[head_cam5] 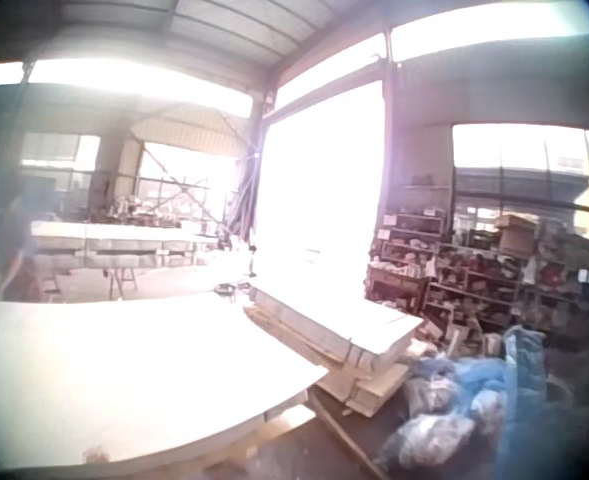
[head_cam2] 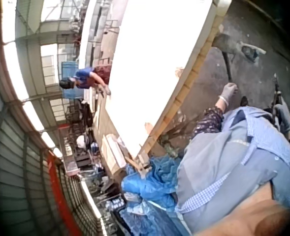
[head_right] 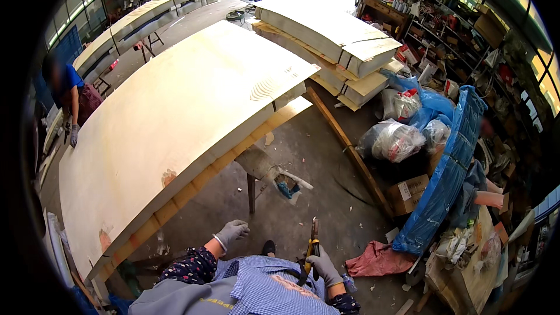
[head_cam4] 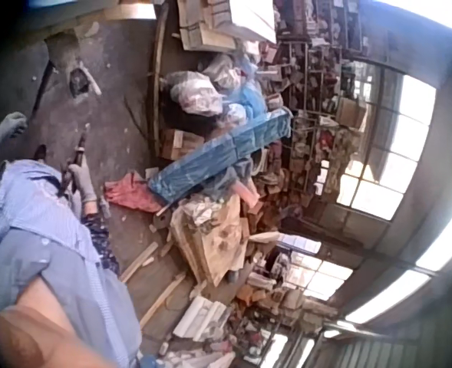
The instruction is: The person positions a large sheet of plywood on a workbench and uses tin snips to trim the edge along a marked line. The person repeatedly cuts small sections of the edge while another person assists by holding the sheet steady.
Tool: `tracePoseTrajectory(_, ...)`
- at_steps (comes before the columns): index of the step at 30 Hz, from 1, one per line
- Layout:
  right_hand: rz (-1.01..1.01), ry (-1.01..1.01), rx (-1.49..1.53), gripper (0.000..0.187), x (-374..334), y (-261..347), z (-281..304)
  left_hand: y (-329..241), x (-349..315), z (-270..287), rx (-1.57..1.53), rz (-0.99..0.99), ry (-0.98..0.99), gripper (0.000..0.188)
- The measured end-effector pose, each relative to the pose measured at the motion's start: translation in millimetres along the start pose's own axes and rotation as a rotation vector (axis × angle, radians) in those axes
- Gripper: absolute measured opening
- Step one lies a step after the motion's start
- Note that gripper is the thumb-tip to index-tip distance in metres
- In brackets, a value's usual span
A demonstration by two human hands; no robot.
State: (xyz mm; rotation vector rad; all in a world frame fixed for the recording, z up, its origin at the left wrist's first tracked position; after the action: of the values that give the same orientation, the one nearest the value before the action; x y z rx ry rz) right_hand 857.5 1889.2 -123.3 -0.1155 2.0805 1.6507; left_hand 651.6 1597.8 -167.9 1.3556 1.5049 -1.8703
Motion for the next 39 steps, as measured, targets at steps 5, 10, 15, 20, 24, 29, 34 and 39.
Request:
tracePoseTrajectory(5, -0.062, 0.141, 0.032, 0.048, 105, 50, 50, -99, 24, -47, -0.090, -0.211, 0.000, 0.029)
tracePoseTrajectory(10, -0.034, 0.374, -0.323, 0.049, 200, 150, 68, -147, 39, -88, -0.412, -0.298, -0.102, 0.027)
tracePoseTrajectory(15, 0.039, 0.527, -0.348, 0.055, 295, 187, 92, -192, 34, -124, -0.642, -0.343, -0.179, 0.023)
tracePoseTrajectory(20, 0.111, 0.626, -0.501, 0.059, 379, 211, 81, -255, 48, -140, -0.733, -0.475, -0.260, 0.024)
tracePoseTrajectory(24, 0.135, 0.720, -0.502, 0.062, 443, 229, 56, -310, 74, -139, -0.826, -0.495, -0.278, 0.023)
tracePoseTrajectory(29, 0.114, 0.742, -0.641, 0.067, 472, 271, 17, -354, 135, -108, -0.982, -0.520, -0.201, 0.025)
tracePoseTrajectory(34, 0.135, 0.728, -0.670, 0.064, 497, 298, -12, -389, 193, -95, -1.041, -0.400, -0.286, 0.034)
tracePoseTrajectory(39, 0.259, 0.799, -0.629, 0.064, 503, 310, -14, -412, 209, -94, -1.258, -0.475, -0.087, 0.028)
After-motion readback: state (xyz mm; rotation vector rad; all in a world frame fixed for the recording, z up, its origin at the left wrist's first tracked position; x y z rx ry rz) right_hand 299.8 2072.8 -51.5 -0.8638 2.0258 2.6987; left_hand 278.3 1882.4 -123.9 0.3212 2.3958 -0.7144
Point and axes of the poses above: each hand's wrist, its own x-axis towards the middle knuckle, its own z-axis out of the back of the hand, y = z × x, the point moved 2 cm from there along x, towards the middle knuckle, and after that the axes turned 12 degrees about z, right-handed, at the moved point
